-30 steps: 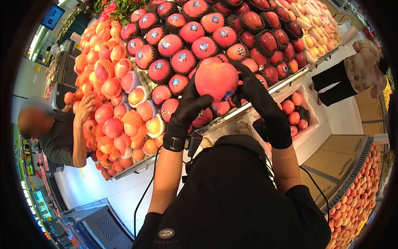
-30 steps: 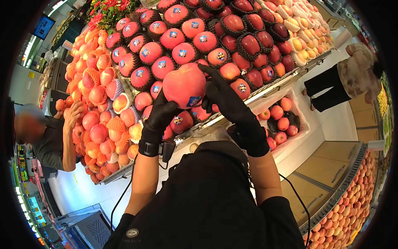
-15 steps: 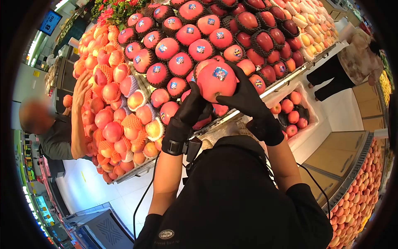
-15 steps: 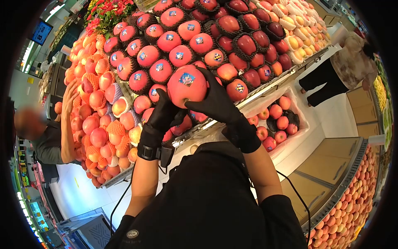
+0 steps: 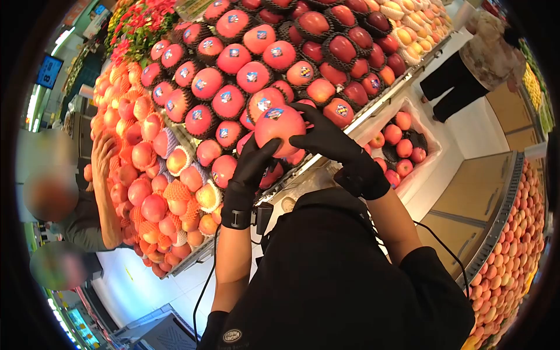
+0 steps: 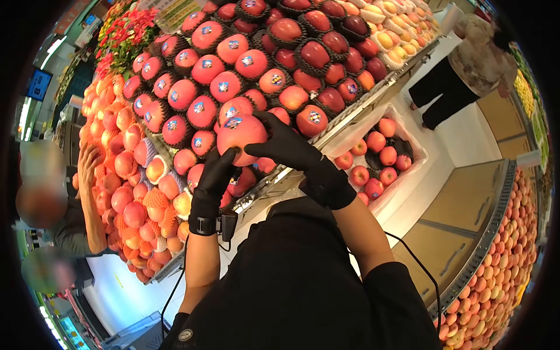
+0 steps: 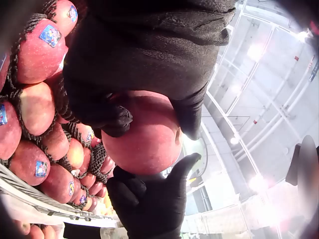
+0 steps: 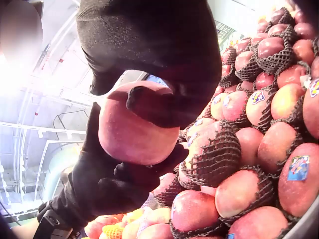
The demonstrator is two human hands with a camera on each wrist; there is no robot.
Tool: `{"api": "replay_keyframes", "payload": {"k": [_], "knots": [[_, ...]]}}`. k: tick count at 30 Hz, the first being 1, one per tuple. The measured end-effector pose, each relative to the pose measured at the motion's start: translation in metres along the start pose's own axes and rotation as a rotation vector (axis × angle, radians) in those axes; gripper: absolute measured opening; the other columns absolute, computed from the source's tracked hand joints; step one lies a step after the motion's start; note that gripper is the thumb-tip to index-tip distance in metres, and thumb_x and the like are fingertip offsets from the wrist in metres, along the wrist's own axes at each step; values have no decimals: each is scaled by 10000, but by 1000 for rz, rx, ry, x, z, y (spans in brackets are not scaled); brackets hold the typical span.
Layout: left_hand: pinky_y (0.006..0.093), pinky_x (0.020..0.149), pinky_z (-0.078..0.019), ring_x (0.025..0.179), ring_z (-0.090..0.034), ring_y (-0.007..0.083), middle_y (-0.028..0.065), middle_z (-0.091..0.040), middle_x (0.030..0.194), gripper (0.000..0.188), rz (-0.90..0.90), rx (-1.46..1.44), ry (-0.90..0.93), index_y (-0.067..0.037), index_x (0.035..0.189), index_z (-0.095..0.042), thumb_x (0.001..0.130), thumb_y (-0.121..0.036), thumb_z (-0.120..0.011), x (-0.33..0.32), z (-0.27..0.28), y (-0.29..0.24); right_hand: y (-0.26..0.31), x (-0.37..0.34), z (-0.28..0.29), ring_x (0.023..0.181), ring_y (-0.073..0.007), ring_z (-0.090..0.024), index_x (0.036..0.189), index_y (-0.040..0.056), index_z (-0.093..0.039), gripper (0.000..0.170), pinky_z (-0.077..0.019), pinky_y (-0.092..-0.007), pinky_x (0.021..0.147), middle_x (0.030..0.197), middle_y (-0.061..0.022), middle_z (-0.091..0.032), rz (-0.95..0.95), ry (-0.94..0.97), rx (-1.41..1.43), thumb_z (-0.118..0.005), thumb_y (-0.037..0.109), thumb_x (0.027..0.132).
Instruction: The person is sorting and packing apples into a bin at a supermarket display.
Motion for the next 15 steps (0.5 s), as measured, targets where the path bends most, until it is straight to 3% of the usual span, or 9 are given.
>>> {"api": "replay_keyframes", "payload": {"k": [3, 4, 7, 8, 10, 11, 13, 14, 15], "knots": [[267, 532, -455, 651, -565, 143, 71, -610, 888, 430, 17, 50, -39, -13, 1138, -547, 848, -313, -655, 3, -1, 11, -7, -7, 14, 920, -155, -589, 1398, 65, -378, 623, -523, -305, 733, 1215, -147, -527, -58, 80, 40, -627, 344, 899], [242, 508, -406, 601, -522, 105, 42, -608, 862, 451, 31, 44, -58, -19, 1150, -562, 825, -308, -682, 2, -6, 9, -19, -6, 20, 770, -115, -565, 1401, 101, -378, 556, -496, -268, 613, 1144, -120, -533, -10, 64, 14, -553, 373, 949], [272, 523, -438, 616, -542, 144, 61, -587, 855, 377, 30, -135, -123, -27, 1103, -554, 851, -293, -643, 8, 5, 35, -41, -11, 49, 678, -109, -566, 1254, 62, -529, 456, -487, -271, 606, 912, -39, -584, -179, 33, 0, -547, 401, 949], [271, 526, -437, 622, -538, 146, 56, -579, 843, 343, 23, -163, -110, -34, 1092, -549, 865, -280, -623, 12, 12, 42, -43, -17, 60, 634, -117, -559, 1104, 50, -604, 414, -481, -283, 596, 809, -23, -580, -149, 33, -130, -544, 427, 943], [270, 530, -434, 635, -528, 151, 45, -562, 818, 276, 11, -228, -85, -48, 1070, -541, 892, -255, -585, 19, 22, 54, -58, -25, 86, 669, -96, -549, 1053, 36, -636, 354, -467, -257, 586, 803, -7, -578, -180, 4, -305, -563, 363, 939], [276, 563, -440, 666, -527, 161, 49, -556, 834, 259, -120, 108, -38, -48, 1065, -535, 900, -244, -567, 17, 20, 54, -80, -28, 105, 666, -104, -539, 1022, 29, -641, 367, -467, -265, 591, 784, -11, -570, -151, -18, -386, -585, 378, 922], [289, 629, -451, 729, -524, 180, 58, -544, 866, 226, -415, 824, -98, -46, 1055, -523, 915, -223, -531, 10, 11, 46, -97, -44, 132, 683, -233, -571, 972, 46, -646, 278, -471, -365, 656, 783, -106, -585, -148, -194, -444, -557, 306, 932], [303, 669, -454, 772, -529, 189, 69, -547, 899, 250, -432, 839, -135, -35, 1060, -515, 874, -190, -576, 9, 15, 50, -111, -53, 144, 719, -284, -564, 952, 60, -649, 203, -465, -385, 677, 777, -116, -597, 1, -246, -519, -549, 235, 927], [317, 709, -456, 815, -533, 197, 79, -549, 931, 292, -450, 854, -172, -23, 1065, -506, 833, -158, -621, 10, 20, 55, -125, -63, 156, 714, -264, -554, 956, 62, -645, 202, -457, -372, 667, 777, -102, -589, 37, -297, -514, -553, 239, 925]]}}
Point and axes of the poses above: each hand's wrist, its own x-axis towards the middle knuckle, its own z-axis out of the back of the hand, y = z × x, the point moved 3 cm from there along x, towards the middle knuckle
